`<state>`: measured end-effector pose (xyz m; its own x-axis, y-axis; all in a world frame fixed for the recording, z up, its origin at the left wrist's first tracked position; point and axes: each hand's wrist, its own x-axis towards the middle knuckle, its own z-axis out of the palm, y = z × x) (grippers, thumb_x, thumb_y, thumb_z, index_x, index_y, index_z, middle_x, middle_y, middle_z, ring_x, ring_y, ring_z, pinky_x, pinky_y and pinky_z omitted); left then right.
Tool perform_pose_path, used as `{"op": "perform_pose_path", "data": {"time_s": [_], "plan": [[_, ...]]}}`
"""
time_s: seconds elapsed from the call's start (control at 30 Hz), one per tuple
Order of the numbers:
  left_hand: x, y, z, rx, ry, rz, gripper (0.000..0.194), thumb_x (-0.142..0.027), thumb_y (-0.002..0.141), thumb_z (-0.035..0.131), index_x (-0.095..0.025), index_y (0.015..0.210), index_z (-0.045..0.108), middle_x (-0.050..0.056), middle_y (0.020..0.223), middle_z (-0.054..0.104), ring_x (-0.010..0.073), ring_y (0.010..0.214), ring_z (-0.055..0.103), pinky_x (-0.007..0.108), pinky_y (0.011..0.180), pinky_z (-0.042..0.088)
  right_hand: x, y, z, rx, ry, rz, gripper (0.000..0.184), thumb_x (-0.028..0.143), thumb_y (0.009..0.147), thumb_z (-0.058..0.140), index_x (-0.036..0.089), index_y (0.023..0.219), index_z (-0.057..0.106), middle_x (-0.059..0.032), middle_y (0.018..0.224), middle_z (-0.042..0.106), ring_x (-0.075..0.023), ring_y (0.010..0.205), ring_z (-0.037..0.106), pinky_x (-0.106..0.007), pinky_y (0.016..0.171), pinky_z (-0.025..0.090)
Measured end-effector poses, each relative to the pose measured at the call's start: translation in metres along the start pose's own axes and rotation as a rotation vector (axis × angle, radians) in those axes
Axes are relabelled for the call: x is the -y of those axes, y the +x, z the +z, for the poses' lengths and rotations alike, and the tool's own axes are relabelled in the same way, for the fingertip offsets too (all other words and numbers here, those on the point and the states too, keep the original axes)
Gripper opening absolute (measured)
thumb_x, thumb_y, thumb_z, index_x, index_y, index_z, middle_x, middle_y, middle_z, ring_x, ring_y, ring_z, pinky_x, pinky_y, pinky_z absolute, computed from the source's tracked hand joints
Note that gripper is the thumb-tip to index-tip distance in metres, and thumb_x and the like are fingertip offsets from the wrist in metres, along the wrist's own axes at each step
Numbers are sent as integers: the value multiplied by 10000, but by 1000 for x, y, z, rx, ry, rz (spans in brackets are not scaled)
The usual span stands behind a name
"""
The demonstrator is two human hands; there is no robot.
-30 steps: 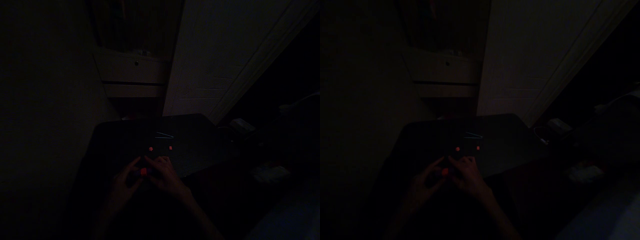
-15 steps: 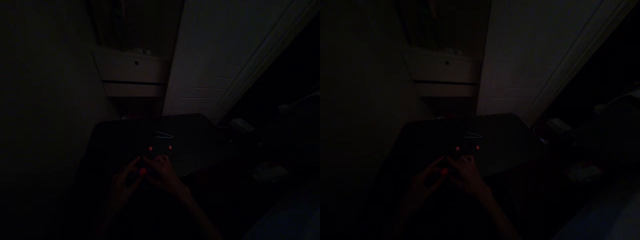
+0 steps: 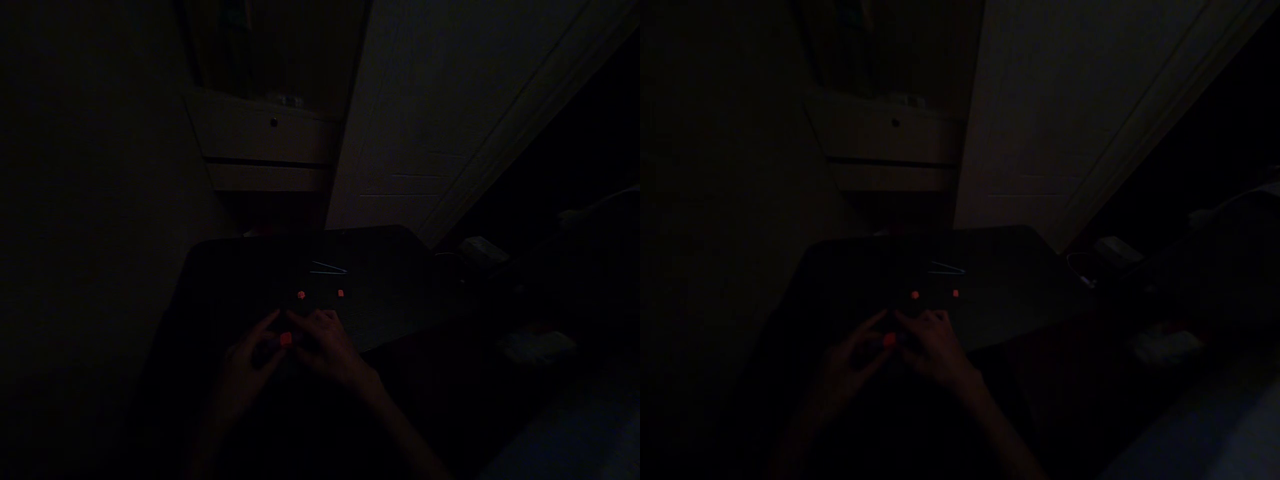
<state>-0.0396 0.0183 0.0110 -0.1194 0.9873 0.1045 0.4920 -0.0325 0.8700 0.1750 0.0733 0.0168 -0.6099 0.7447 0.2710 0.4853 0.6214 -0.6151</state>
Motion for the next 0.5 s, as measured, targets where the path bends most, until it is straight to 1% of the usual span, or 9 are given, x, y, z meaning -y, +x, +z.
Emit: {"op": "perform_pose_path", "data": {"time_s": [0.17, 0.27, 0.37, 0.5], "plan": [[-1, 0, -2, 1, -2, 21, 613, -418, 845, 741, -285, 1440, 678, 17, 1053, 842, 236, 942, 803, 383, 898, 656, 0, -3, 1, -54, -7, -14, 673, 240, 970, 805, 250, 1587, 535, -74, 1188, 788, -255, 1143, 659, -466, 1088, 383], [0, 0, -3, 13, -21, 24, 601, -394, 842, 735, -296, 1432, 687, 26, 1118, 845, 246, 1002, 802, 395, 930, 651, 2, -2, -1, -55, -18, -34, 699, 236, 970, 806, 261, 1602, 509, -63, 1178, 797, -261, 1156, 649, -481, 1098, 367], [1, 0, -3, 21, -17, 19, 616, -423, 836, 745, -295, 1436, 685, 36, 1172, 840, 258, 1046, 798, 415, 960, 643, 4, -1, -2, -41, -30, -32, 719, 229, 952, 821, 255, 1600, 510, -62, 1190, 800, -265, 1157, 649, -491, 1098, 363], [2, 0, -3, 22, -27, 2, 652, -458, 828, 745, -273, 1449, 673, 47, 1156, 840, 259, 1006, 802, 414, 931, 651, 4, 1, -3, -31, -25, -25, 740, 232, 950, 818, 267, 1613, 493, -66, 1244, 792, -264, 1178, 649, -493, 1095, 370]]}}
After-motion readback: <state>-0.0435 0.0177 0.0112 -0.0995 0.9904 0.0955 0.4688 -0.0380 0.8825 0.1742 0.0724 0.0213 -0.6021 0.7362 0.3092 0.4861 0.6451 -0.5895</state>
